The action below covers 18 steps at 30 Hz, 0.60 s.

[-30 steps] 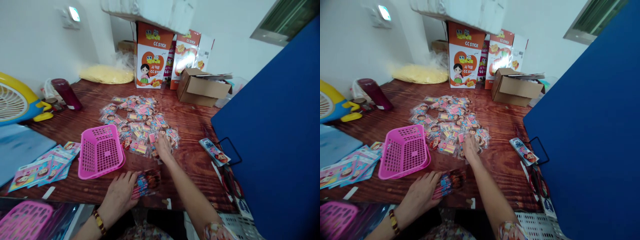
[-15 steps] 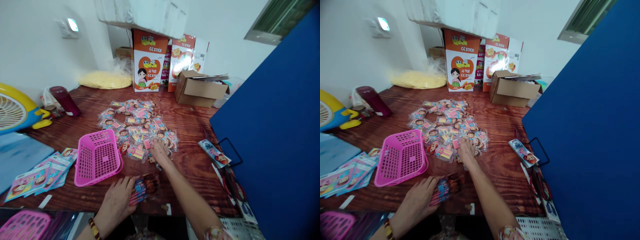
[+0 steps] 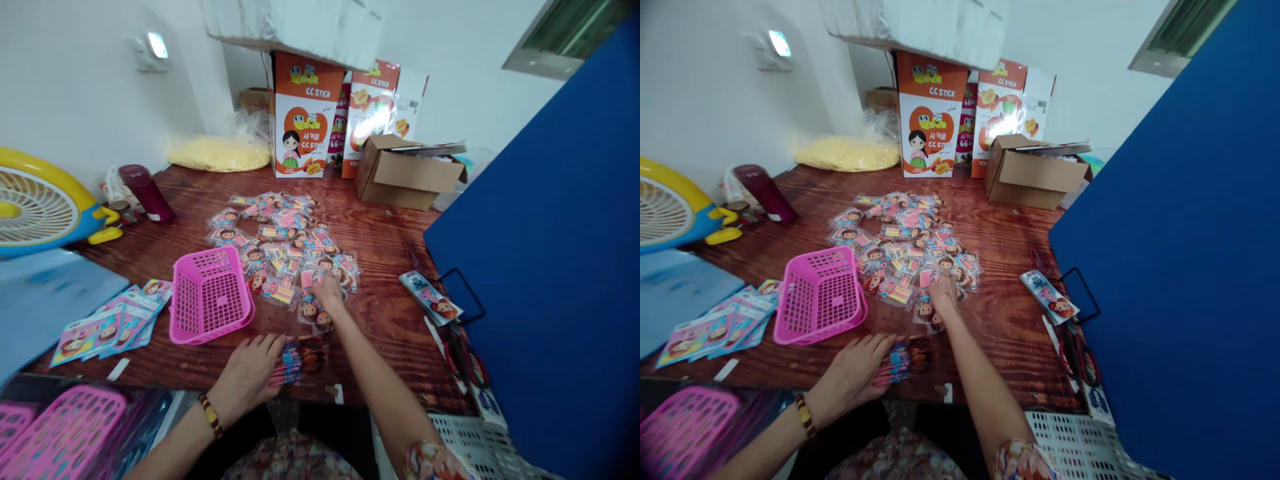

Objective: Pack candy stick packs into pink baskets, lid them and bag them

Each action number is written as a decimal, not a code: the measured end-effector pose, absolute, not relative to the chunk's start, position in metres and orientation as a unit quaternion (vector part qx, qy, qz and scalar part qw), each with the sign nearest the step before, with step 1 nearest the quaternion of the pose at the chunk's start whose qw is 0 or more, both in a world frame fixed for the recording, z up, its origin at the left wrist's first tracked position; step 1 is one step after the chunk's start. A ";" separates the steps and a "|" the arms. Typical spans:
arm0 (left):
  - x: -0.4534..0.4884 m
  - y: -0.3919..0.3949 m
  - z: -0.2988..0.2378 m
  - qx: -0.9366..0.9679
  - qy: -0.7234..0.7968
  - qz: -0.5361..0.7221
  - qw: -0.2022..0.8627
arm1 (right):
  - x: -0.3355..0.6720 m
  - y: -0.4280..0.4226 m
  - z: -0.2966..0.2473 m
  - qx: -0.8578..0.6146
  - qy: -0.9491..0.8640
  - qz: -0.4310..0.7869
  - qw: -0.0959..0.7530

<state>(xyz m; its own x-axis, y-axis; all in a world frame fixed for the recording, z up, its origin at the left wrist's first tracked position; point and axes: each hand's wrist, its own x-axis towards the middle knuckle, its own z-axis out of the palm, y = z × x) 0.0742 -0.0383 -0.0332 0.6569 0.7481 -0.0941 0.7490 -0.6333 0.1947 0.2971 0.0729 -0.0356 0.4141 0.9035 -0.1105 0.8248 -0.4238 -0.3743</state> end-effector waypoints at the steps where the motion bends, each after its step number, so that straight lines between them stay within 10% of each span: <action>1: 0.074 -0.038 -0.032 0.908 0.405 -0.002 0.108 | 0.297 0.067 -0.037 -0.833 -0.514 0.152 0.135; 12: 0.070 -0.036 -0.037 0.931 0.353 0.026 0.094 | 0.281 0.019 -0.015 -0.714 -0.637 0.219 0.193; 18: 0.068 -0.036 -0.040 0.941 0.329 0.041 0.070 | 0.252 0.002 -0.001 -0.570 -0.794 0.202 0.057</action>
